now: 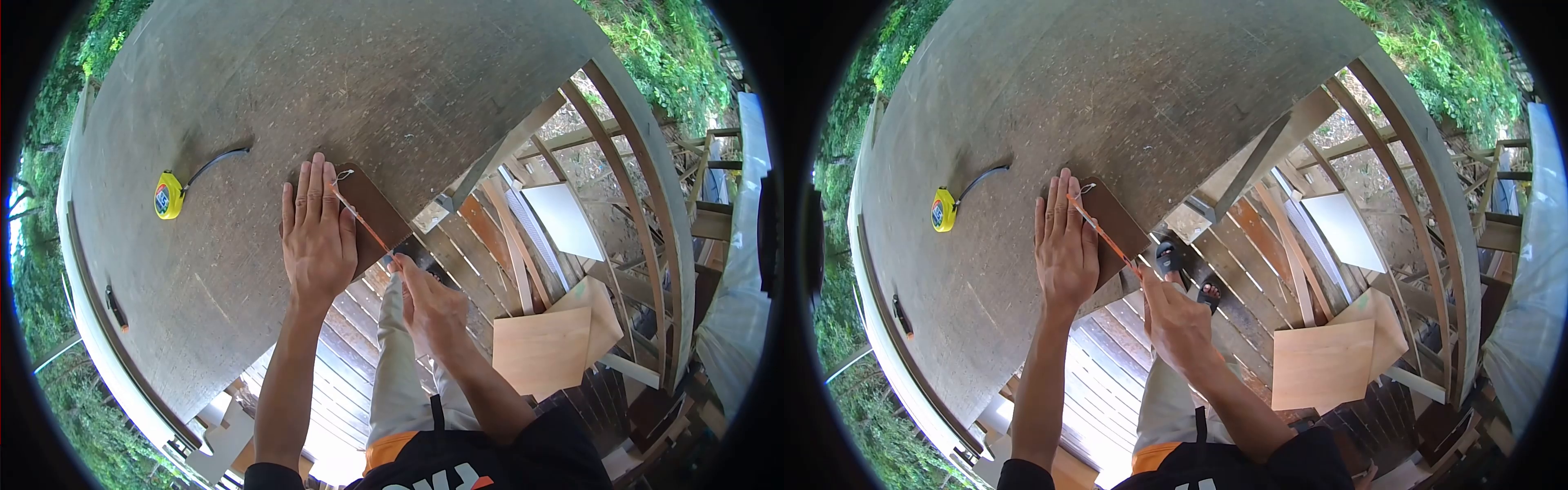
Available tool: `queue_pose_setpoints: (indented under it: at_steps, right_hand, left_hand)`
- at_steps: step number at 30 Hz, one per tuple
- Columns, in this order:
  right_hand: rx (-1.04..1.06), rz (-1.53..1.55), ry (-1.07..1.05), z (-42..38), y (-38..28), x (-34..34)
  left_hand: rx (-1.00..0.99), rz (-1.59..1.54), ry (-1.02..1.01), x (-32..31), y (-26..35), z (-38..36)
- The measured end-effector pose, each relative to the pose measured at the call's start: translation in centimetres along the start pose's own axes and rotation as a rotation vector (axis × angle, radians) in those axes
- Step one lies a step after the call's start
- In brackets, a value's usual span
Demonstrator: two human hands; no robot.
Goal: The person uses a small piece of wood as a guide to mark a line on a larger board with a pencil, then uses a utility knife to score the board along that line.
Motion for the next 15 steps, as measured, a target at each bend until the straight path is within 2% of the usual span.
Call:
queue_pose_setpoints:
  at_steps: [8,10,15]
  right_hand:
    - [-0.041,0.007,-0.050,-0.4,0.4,-0.3]
    - [0.030,0.081,0.009,-1.1,0.9,-0.4]
    - [0.017,0.091,-0.027,-4.9,2.2,0.2]
  left_hand:
    - [-0.001,-0.013,0.013,-0.1,0.1,-0.1]
    - [-0.004,0.003,0.012,0.0,0.0,0.0]
    - [-0.007,-0.002,0.003,-0.1,0.0,0.1]
Point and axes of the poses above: each hand's wrist, its own z-axis towards the middle knuckle, its own x-axis out of the back of the hand, y = z × x, the point moved 3 cm from there along z, towards the middle knuckle, and after that the axes turned 12 degrees about -y, right-handed, at the moved point
